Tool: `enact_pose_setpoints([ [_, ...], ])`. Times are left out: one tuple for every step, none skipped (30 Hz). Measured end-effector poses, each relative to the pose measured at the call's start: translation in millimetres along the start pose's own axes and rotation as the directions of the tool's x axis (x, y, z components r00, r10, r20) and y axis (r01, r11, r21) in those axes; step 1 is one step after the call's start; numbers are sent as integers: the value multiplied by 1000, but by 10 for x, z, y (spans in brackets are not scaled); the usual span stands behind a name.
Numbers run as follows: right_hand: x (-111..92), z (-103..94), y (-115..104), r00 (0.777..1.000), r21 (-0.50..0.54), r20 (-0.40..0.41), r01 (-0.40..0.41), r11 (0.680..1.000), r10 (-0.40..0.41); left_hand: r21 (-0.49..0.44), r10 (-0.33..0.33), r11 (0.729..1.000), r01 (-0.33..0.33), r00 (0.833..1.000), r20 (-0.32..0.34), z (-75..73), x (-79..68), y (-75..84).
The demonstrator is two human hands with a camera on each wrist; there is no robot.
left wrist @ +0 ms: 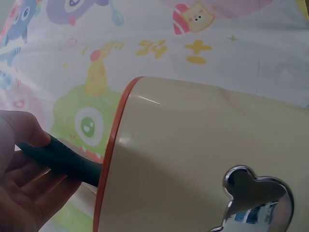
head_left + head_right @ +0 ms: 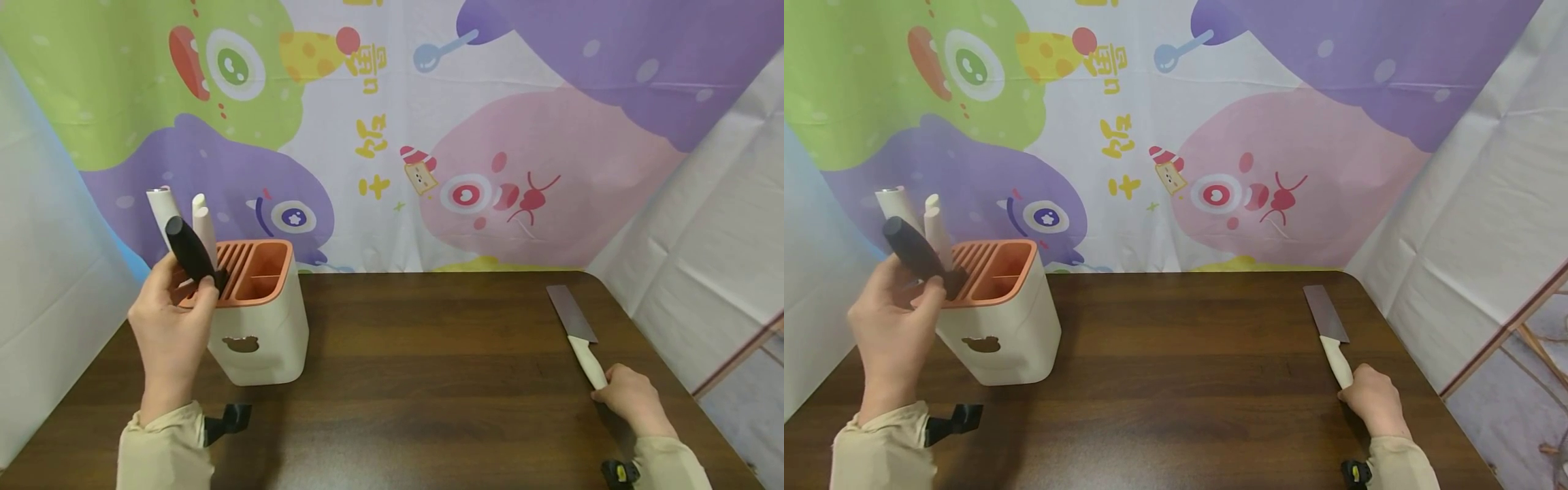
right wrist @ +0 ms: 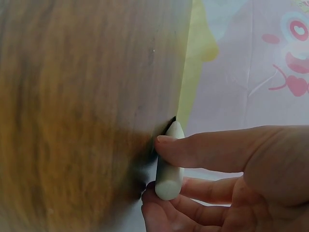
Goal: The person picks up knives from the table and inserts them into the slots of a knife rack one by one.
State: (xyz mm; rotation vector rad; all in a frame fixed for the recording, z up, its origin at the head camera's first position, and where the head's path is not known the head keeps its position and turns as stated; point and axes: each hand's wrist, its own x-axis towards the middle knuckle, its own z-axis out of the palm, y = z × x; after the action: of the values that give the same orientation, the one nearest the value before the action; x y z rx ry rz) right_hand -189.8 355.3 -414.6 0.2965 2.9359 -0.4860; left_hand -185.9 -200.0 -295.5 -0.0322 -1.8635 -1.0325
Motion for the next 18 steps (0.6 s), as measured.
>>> enact_pose_setpoints([
  [0, 0, -1, 1000, -1, -1, 1, 1000, -1, 0, -1, 1000, 1, 1000, 3, 2, -3, -5],
  [0, 0, -1, 1000, -2, -1, 1, 1000, -1, -1, -1, 1000, 1, 1000, 4, 3, -7, -9],
  [-1, 3, 1, 1000, -1, -1, 2, 1000, -2, -2, -2, 1000, 2, 1000, 4, 4, -11, -13],
  [-1, 4, 3, 1000, 0, -1, 2, 1000, -2, -3, -4, 1000, 4, 1000, 3, 6, -15, -17],
  [-2, 7, 7, 1000, 0, 1, 2, 1000, -2, -3, -6, 1000, 6, 1000, 2, 7, -18, -20],
  [-1, 7, 7, 1000, -1, 0, 0, 1000, 0, -4, -8, 1000, 8, 1000, 0, 10, -20, -22],
  [-2, 9, 9, 1000, -2, 3, -3, 1000, 3, -2, -12, 1000, 12, 1000, -2, 13, -21, -25],
  [-2, 12, 12, 1000, -3, 6, -5, 1000, 5, 0, -17, 1000, 17, 1000, -4, 16, -22, -26],
  [-2, 13, 14, 1000, -3, 7, -6, 1000, 6, 3, -23, 1000, 24, 1000, -5, 20, -21, -29],
  [-3, 15, 16, 1000, -4, 4, -7, 1000, 7, 8, -31, 999, 31, 1000, -8, 24, -19, -30],
  [-3, 20, 20, 1000, -4, 3, -6, 1000, 6, 12, -38, 999, 38, 999, -10, 27, -17, -29],
  [-4, 19, 18, 1000, -4, 1, -8, 1000, 8, 14, -47, 999, 47, 999, -14, 31, -15, -27],
  [-6, 19, 18, 1000, -3, 0, -8, 1000, 8, 16, -56, 998, 56, 998, -18, 35, -16, -24],
  [-6, 17, 15, 1000, -2, -3, -8, 1000, 8, 19, -64, 998, 64, 998, -23, 39, -16, -20],
  [-8, 15, 14, 1000, 2, -8, -8, 1000, 8, 21, -70, 997, 71, 997, -28, 44, -18, -17],
  [-10, 12, 12, 1000, 4, -12, -8, 1000, 8, 23, -77, 997, 77, 997, -33, 51, -20, -12],
  [-12, 11, 11, 1000, 7, -11, -9, 1000, 9, 28, -79, 996, 80, 996, -36, 59, -25, -7],
  [-16, 7, 10, 1000, 9, -13, -10, 1000, 10, 33, -80, 996, 81, 996, -40, 67, -31, -5],
])
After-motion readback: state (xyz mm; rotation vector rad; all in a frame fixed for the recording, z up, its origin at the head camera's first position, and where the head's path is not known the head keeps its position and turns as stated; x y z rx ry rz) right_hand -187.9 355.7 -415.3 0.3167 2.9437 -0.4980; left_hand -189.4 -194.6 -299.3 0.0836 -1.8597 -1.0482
